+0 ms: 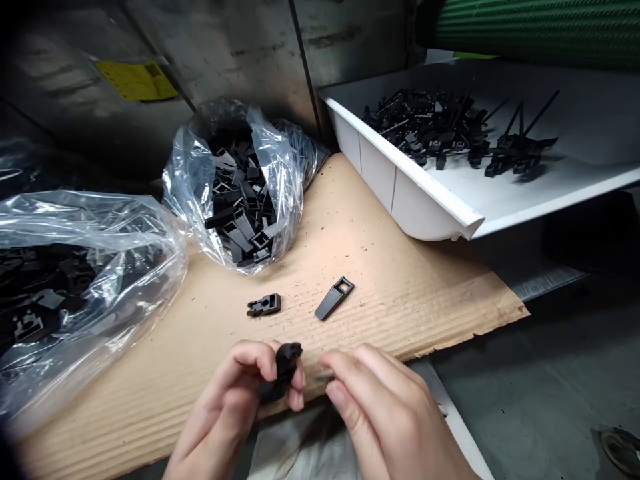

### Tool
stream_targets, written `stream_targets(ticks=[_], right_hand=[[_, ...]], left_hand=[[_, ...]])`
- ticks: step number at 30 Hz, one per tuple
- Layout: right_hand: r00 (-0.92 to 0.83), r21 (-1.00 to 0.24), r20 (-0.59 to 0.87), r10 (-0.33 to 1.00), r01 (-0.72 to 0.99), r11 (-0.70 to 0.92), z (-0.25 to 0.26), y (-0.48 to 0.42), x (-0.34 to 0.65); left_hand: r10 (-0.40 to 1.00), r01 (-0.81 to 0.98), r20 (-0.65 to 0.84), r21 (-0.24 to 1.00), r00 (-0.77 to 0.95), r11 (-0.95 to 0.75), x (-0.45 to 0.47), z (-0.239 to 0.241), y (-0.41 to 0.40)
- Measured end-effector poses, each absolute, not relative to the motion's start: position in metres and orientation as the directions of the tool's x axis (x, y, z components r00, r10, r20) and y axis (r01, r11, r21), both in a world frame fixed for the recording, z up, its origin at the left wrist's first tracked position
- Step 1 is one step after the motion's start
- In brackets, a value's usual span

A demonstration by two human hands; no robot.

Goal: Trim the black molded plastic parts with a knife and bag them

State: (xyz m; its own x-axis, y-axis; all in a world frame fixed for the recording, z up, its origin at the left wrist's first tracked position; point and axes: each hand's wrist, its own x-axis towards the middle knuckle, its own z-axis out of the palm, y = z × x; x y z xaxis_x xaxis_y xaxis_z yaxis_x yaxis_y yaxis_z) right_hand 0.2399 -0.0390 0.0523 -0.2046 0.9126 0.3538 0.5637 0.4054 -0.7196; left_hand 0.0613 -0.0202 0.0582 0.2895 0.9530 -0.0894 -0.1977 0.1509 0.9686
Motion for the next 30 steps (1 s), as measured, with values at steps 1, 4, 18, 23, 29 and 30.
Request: stream_targets(ticks=[1, 4, 18, 23, 29, 30], right_hand=[[-0.216, -0.698, 0.391, 0.895, 0.565, 0.441, 0.051, -0.041, 0.239], [-0.191, -0.601, 0.505, 0.842, 0.622, 0.502, 0.046, -0.043, 0.235], [-0.228, -0.617, 0.473, 0.851, 0.605, 0.504, 0.050, -0.037, 0.231], [-0.263, -0.710, 0.330, 0.907, 0.564, 0.422, 0.053, -0.037, 0.230], [-0.260, -0.757, 0.294, 0.920, 0.524, 0.390, 0.057, -0.037, 0.230], [-0.268, -0.780, 0.271, 0.925, 0.502, 0.374, 0.058, -0.036, 0.231]], left_hand=[[0.962, -0.194, -0.103, 0.969, 0.253, 0.155, 0.063, 0.057, -0.020], [0.974, -0.064, -0.087, 0.993, 0.208, 0.103, 0.065, 0.054, -0.018], [0.956, 0.074, 0.141, 0.983, 0.256, -0.165, 0.062, 0.055, -0.012], [0.951, 0.088, 0.155, 0.979, 0.267, -0.184, 0.060, 0.054, -0.017], [0.950, 0.121, 0.159, 0.973, 0.267, -0.197, 0.061, 0.054, -0.016], [0.951, 0.127, 0.155, 0.973, 0.269, -0.195, 0.061, 0.054, -0.016]])
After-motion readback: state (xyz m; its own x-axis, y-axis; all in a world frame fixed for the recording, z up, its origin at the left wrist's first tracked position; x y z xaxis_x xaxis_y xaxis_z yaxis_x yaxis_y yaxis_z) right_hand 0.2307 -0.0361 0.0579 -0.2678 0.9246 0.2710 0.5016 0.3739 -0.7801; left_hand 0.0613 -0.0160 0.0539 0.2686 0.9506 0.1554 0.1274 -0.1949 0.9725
